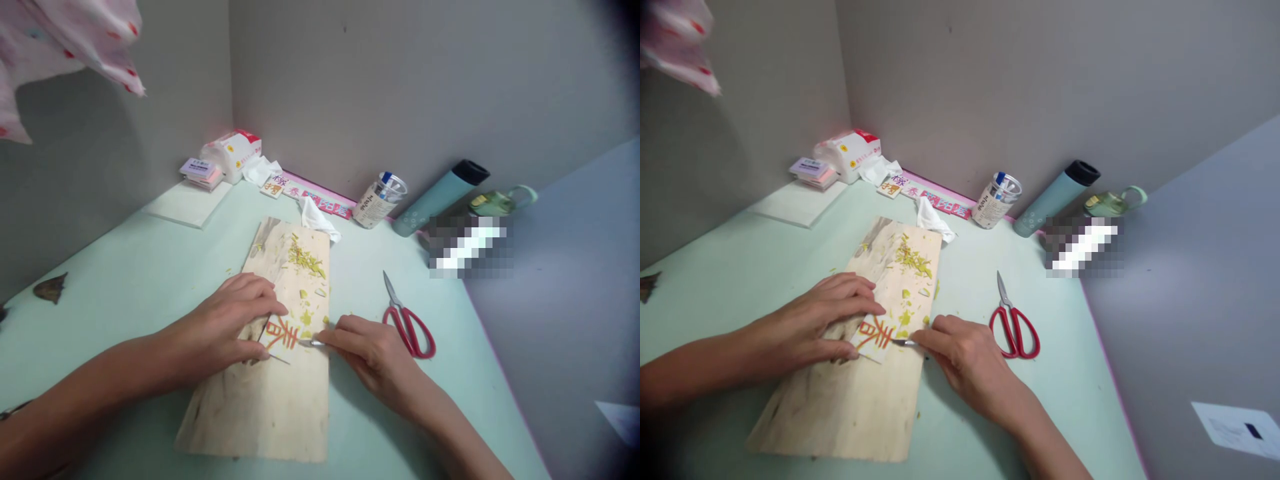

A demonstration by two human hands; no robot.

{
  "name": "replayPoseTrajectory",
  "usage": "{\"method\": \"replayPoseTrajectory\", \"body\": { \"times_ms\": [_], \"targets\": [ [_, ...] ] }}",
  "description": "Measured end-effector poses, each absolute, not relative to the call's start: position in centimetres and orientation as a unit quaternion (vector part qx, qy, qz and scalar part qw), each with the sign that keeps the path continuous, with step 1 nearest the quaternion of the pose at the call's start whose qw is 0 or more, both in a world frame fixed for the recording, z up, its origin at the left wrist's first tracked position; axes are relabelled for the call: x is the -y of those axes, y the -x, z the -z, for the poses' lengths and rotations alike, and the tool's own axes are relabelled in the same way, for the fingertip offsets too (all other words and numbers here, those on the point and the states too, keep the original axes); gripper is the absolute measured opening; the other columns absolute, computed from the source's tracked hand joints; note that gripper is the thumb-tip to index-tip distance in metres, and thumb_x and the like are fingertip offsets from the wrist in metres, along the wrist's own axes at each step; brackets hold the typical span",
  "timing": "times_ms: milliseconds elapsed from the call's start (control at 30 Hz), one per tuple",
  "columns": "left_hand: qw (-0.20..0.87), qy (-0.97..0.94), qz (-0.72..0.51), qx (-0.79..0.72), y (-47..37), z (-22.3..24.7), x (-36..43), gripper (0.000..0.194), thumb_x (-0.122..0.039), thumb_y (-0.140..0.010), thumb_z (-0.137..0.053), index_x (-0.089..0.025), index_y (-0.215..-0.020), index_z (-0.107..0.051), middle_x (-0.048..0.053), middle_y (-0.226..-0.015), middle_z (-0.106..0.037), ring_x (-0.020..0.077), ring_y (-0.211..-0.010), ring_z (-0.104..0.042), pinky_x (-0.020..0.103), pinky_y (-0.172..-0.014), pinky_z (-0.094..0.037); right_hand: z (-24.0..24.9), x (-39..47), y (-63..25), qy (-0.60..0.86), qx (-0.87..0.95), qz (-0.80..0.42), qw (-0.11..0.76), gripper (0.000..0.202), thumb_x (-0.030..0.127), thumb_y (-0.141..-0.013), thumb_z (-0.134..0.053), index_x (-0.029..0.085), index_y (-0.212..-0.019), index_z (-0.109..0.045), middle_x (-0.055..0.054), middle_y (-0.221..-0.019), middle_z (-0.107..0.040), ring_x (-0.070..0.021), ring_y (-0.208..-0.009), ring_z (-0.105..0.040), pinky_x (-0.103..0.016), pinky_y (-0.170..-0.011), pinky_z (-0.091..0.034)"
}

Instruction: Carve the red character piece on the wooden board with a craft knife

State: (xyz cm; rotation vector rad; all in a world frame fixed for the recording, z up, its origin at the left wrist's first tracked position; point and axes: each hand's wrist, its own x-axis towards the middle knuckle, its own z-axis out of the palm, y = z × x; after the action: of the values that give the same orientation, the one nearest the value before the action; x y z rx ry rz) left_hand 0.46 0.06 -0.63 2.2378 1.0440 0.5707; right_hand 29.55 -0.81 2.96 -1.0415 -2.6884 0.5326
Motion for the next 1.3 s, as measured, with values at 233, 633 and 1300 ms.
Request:
{"method": "replayPoseTrajectory", "body": {
  "times_ms": [233, 633, 1300],
  "targets": [
    [0.311, -0.842, -0.213, -0.386, -0.4, 0.7, -0.2, 0.047, -0.018, -0.080, -0.079, -0.029, -0.123, -0.062, 0.002, -0.123, -0.058, 0.0281, -0.129, -0.044, 0.040, -0.108, -0.034, -2.8, 0.5, -29.8, 0.353, 0.904, -0.225, 0.090, 0.031, 0.019, -0.107, -0.041, 0.024, -0.121, -0.068, -0.003, -0.085, -0.063, -0.0125, -0.074, -0.059, -0.023, -0.063, -0.039],
    [0.298, -0.851, -0.210, -0.379, -0.4, 0.7, -0.1, 0.054, -0.014, -0.077, -0.082, -0.030, -0.124, -0.061, 0.002, -0.124, -0.059, 0.0271, -0.129, -0.043, 0.038, -0.110, -0.030, -2.7, 0.7, -30.0, 0.322, 0.915, -0.220, 0.100, 0.033, 0.018, -0.107, -0.038, 0.022, -0.121, -0.068, -0.003, -0.083, -0.060, -0.0131, -0.072, -0.056, -0.025, -0.062, -0.036],
    [0.300, -0.846, -0.204, -0.390, -0.6, 0.5, -0.2, 0.056, -0.013, -0.075, -0.084, -0.030, -0.124, -0.062, 0.001, -0.124, -0.059, 0.0270, -0.131, -0.042, 0.038, -0.111, -0.031, -1.7, 2.6, -29.7, 0.325, 0.925, 0.000, 0.194, 0.026, 0.004, -0.098, -0.053, 0.016, -0.115, -0.068, -0.003, -0.079, -0.064, -0.0143, -0.067, -0.053, -0.026, -0.058, -0.037]
  ]
}}
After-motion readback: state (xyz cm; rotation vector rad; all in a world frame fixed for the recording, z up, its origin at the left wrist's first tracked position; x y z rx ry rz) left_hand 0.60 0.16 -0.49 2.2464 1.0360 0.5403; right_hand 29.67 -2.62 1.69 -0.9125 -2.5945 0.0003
